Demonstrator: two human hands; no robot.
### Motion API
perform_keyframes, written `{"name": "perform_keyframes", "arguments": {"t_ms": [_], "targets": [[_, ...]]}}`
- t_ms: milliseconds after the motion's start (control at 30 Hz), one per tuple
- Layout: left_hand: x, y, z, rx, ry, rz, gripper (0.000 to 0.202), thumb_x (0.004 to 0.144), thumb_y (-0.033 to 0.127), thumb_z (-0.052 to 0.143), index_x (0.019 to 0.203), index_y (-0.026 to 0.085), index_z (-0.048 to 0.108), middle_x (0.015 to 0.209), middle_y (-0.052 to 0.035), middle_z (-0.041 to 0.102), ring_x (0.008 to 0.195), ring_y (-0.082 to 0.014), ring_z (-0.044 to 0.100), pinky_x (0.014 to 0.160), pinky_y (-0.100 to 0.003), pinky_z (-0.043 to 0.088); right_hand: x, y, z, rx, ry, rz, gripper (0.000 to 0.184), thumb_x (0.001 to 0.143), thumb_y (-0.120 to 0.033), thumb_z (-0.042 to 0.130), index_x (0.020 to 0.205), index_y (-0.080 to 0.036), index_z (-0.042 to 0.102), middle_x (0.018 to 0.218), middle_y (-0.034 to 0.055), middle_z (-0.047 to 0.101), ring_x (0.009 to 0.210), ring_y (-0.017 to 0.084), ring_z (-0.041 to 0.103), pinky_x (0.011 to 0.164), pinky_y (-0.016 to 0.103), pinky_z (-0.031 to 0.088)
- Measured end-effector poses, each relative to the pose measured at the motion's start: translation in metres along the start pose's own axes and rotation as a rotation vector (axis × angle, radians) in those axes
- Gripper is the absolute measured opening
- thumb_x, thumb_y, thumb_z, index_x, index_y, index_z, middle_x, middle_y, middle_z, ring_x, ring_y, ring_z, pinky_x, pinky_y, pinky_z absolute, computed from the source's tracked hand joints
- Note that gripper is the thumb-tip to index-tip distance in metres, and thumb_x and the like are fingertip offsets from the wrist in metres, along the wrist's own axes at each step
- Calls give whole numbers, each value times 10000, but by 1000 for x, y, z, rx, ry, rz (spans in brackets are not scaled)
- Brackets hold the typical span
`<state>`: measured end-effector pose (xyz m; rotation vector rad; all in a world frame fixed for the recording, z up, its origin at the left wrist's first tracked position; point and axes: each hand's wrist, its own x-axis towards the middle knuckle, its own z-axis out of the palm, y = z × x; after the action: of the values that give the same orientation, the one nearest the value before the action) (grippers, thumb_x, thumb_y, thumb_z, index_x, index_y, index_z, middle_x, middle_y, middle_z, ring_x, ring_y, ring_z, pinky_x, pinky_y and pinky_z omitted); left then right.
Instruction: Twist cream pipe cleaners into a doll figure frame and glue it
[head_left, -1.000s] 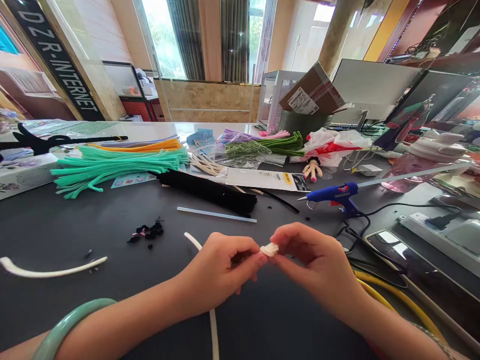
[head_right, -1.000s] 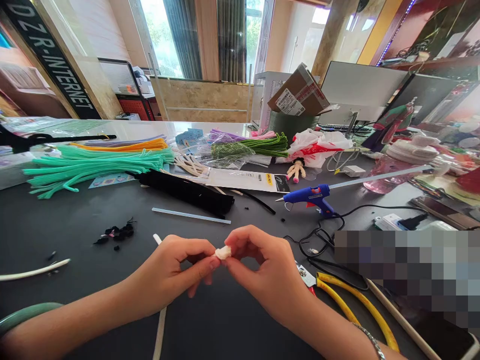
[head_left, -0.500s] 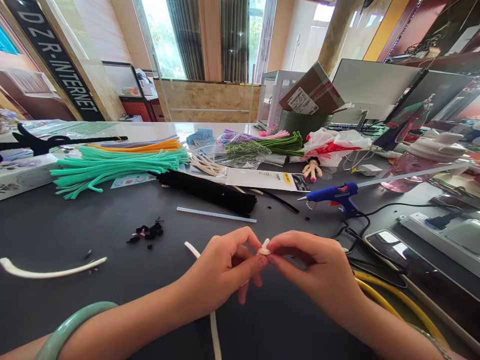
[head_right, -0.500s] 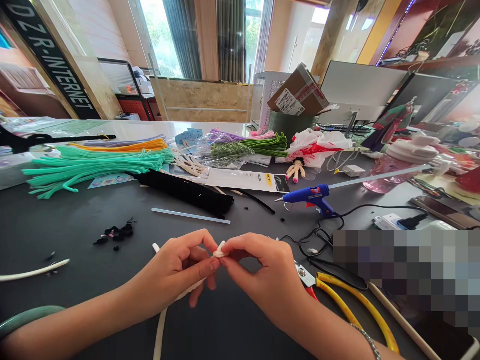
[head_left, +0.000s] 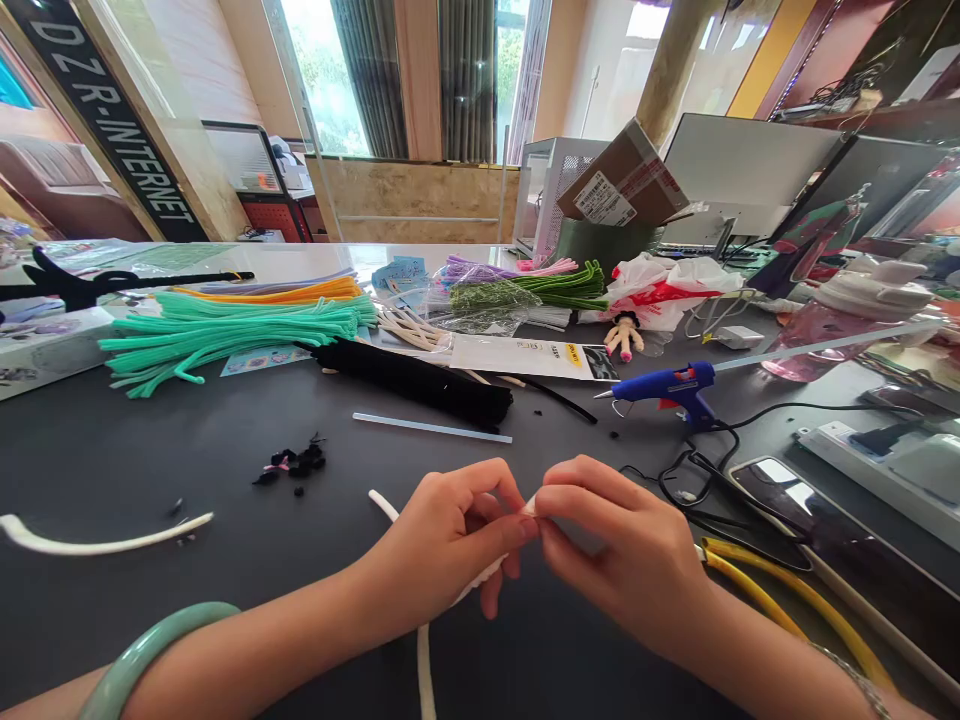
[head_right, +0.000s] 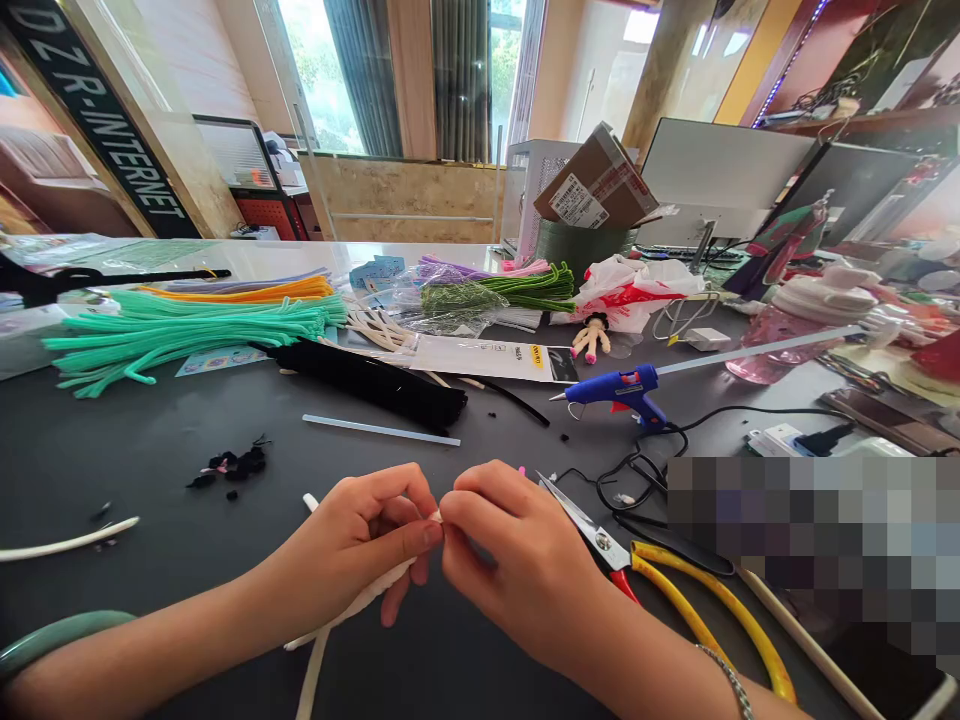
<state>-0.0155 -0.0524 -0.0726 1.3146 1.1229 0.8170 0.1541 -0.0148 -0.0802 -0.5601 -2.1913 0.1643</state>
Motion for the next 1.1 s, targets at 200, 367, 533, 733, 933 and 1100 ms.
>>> {"name": "perform_keyframes", "arguments": {"t_ms": [200, 367, 533, 733, 933, 1100], "targets": [[1, 1, 2, -2, -9, -17, 178, 810, 301, 598, 721, 181, 500, 566, 70, 561, 408, -66, 524, 421, -161, 349, -2, 0, -3, -195, -97, -111, 197, 838, -91, 430, 684, -151, 538, 631, 14, 540, 562, 129, 455, 534, 256, 346], [3, 0, -1, 143, 16, 28, 177, 817, 302, 578, 711, 179, 507, 565, 63, 561, 412, -72, 537, 448, -172, 389, -1, -2, 1, -512, -107, -172, 290, 833, -95, 370, 600, -183, 518, 550, 15, 486, 522, 166, 395, 539, 303, 280], [3, 0, -2, 236, 43, 47, 169, 834, 301, 537, 722, 175, 529, 576, 50, 565, 415, -83, 546, 458, -187, 398, -3, -4, 4, -643, -111, -217, 293, 838, -90, 376, 600, -188, 515, 536, 13, 477, 507, 161, 393, 548, 309, 262], [6, -5, -3, 63, 22, 30, 179, 812, 340, 583, 763, 170, 553, 592, 43, 572, 436, -98, 553, 449, -197, 376, -6, -6, 5, -689, -75, -243, 309, 867, -127, 389, 601, -183, 538, 527, 14, 526, 482, 141, 415, 569, 307, 304], [5, -9, 1, -116, 33, 40, 210, 831, 355, 579, 764, 166, 514, 579, 46, 583, 421, -83, 545, 452, -189, 379, -7, -12, 7, -678, -36, -249, 351, 883, -120, 411, 560, -178, 535, 473, -7, 482, 444, 128, 420, 593, 306, 336], [5, -9, 3, -290, 72, 59, 225, 806, 351, 623, 755, 164, 508, 556, 49, 598, 394, -72, 527, 411, -170, 369, -7, -12, 6, -588, 29, -229, 222, 898, -128, 475, 742, -132, 633, 482, -22, 508, 443, 119, 443, 577, 278, 353]]}}
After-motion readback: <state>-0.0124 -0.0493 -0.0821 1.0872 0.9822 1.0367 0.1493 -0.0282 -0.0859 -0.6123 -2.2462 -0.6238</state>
